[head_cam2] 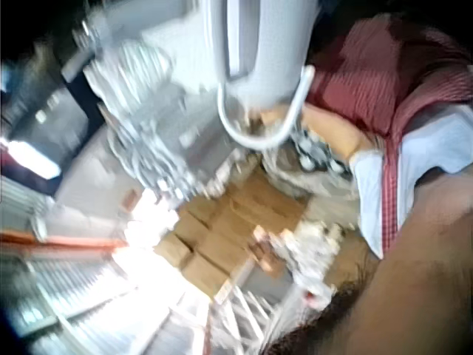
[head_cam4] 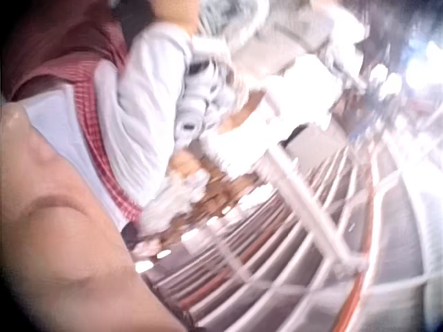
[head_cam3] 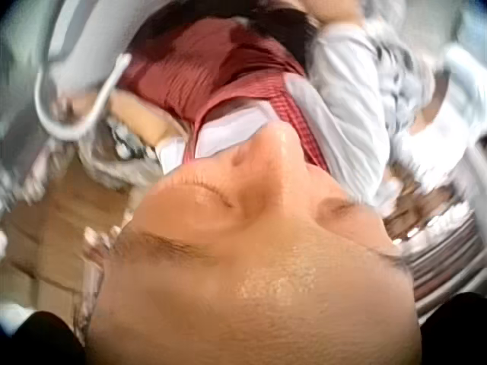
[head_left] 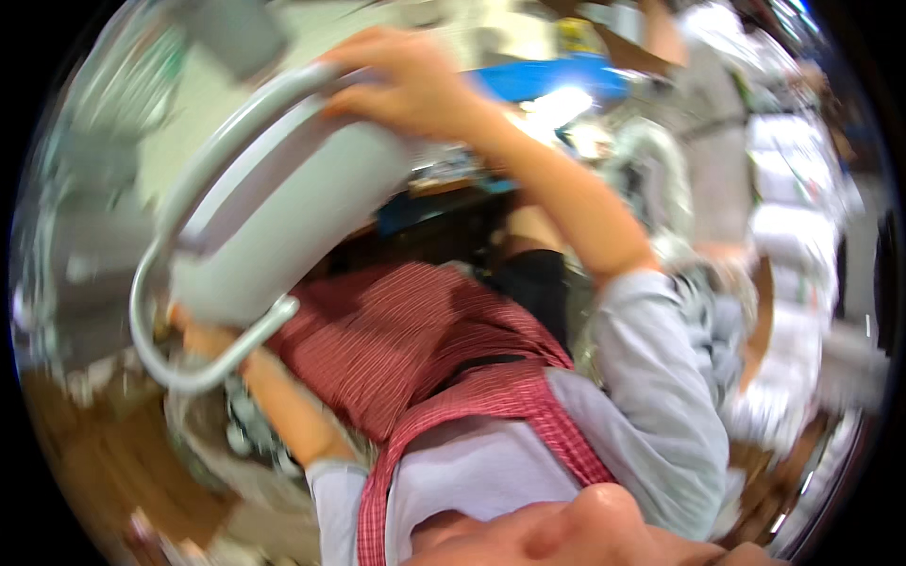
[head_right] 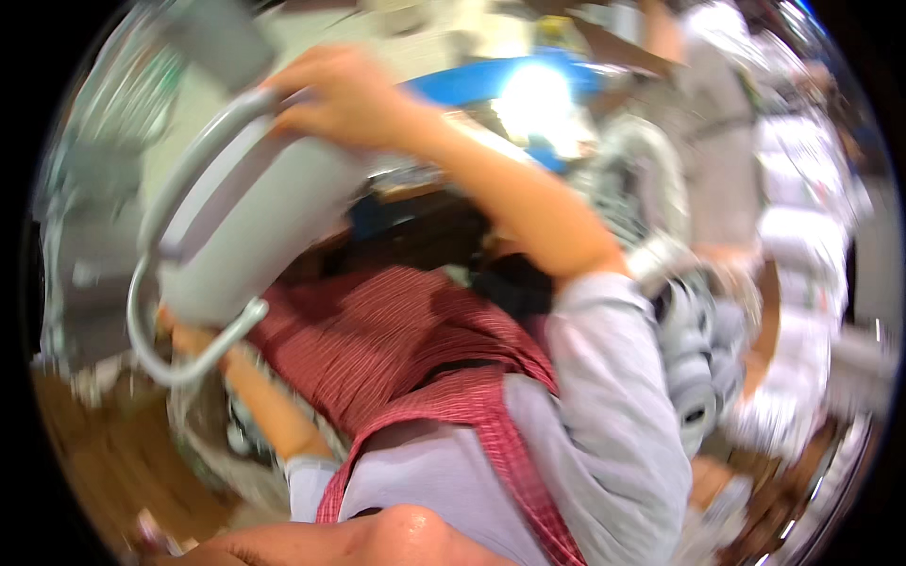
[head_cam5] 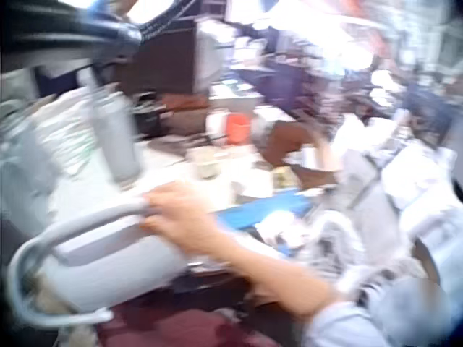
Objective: The person assembles white electric kettles by inserting small metal components into the base of the kettle body and then attaching the handle. The person handles the kettles one at a time, repeating the process for multiple units.
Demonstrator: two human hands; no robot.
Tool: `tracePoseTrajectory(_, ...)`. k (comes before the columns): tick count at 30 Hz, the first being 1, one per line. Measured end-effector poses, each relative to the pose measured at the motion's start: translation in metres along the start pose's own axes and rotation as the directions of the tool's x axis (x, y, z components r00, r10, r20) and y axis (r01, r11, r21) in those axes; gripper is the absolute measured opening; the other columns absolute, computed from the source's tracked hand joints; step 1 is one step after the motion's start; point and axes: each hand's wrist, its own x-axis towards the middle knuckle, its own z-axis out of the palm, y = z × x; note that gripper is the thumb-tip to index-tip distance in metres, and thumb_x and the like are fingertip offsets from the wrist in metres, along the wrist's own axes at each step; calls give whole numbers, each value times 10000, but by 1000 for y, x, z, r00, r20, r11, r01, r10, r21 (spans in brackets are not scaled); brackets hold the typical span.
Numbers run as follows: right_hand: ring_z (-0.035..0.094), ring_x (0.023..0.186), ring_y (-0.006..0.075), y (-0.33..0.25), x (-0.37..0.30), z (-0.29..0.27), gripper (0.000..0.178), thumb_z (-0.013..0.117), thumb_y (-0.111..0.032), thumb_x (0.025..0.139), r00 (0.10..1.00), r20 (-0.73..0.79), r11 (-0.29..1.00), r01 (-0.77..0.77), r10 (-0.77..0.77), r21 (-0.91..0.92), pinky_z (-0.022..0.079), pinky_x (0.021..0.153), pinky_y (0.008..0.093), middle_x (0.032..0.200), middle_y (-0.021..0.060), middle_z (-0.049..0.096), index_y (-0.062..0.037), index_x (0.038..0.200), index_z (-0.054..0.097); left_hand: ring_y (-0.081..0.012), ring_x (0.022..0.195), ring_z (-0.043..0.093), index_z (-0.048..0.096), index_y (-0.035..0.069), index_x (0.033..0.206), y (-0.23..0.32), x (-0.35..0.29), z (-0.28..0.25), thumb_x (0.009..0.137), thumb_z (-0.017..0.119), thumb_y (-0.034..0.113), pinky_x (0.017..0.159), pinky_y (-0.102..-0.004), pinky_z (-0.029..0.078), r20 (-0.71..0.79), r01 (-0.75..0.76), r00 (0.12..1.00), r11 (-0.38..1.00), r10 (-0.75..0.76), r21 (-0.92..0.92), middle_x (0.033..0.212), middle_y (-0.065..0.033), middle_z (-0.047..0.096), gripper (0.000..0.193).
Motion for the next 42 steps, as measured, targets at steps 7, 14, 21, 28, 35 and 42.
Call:
tracePoseTrajectory(7,611,992,284,0,-10,-1,382,760,-348,712,998,-44,999,-46,46,3,436,892,411,938,77,705,-161,1043,730,-288,848,658,601,-105,1042,84,-69,38,1008,434,402,732,-383,571,-53,-145,987,986,149,81,1001,-238,660,535)
tracePoseTrajectory(14,577,1113,320,-20,-147,-106,409,726,-166,792,918,-307,960,-276,252,-38,434,982,403,1164,149,638,-73,1181,639,-283,901,646,556,-81,1144,58,-43,12,987,475,388,768,-381,551,60,-57,996,996,61,-66,1067,-201,647,502)
tracePoseTrajectory(21,571,1096,395,-120,-513,-268,772,785,-490,679,-6,-782,-550,-714,623,-433,461,937,439,1161,279,585,76,1158,571,-264,960,621,530,-45,1192,35,-46,-43,987,470,366,831,-380,517,98,50,994,999,-48,-16,1109,-168,627,463)
tracePoseTrajectory(28,618,1032,423,-144,-460,-315,791,767,-412,620,-168,-645,-358,-917,745,-175,489,884,432,1072,321,627,110,1138,475,-246,1019,597,503,-8,1241,9,-75,-78,988,464,343,894,-378,484,186,122,976,992,-113,-36,1151,-135,608,435)
tracePoseTrajectory(35,572,1058,309,-138,-260,-189,935,917,-370,558,722,-229,736,-676,653,-33,435,934,385,1119,175,588,13,1293,484,-228,1031,601,508,19,1250,3,-121,-39,1005,435,330,912,-376,482,591,197,807,944,-3,-265,1146,-111,613,403)
tracePoseTrajectory(42,545,879,336,-119,-200,-120,832,792,-367,702,986,-159,994,-65,50,-86,458,834,441,1025,193,580,122,1302,488,-188,939,640,586,24,1169,55,-135,-40,1027,395,401,802,-326,537,429,522,832,757,-351,-393,1062,-97,645,445)
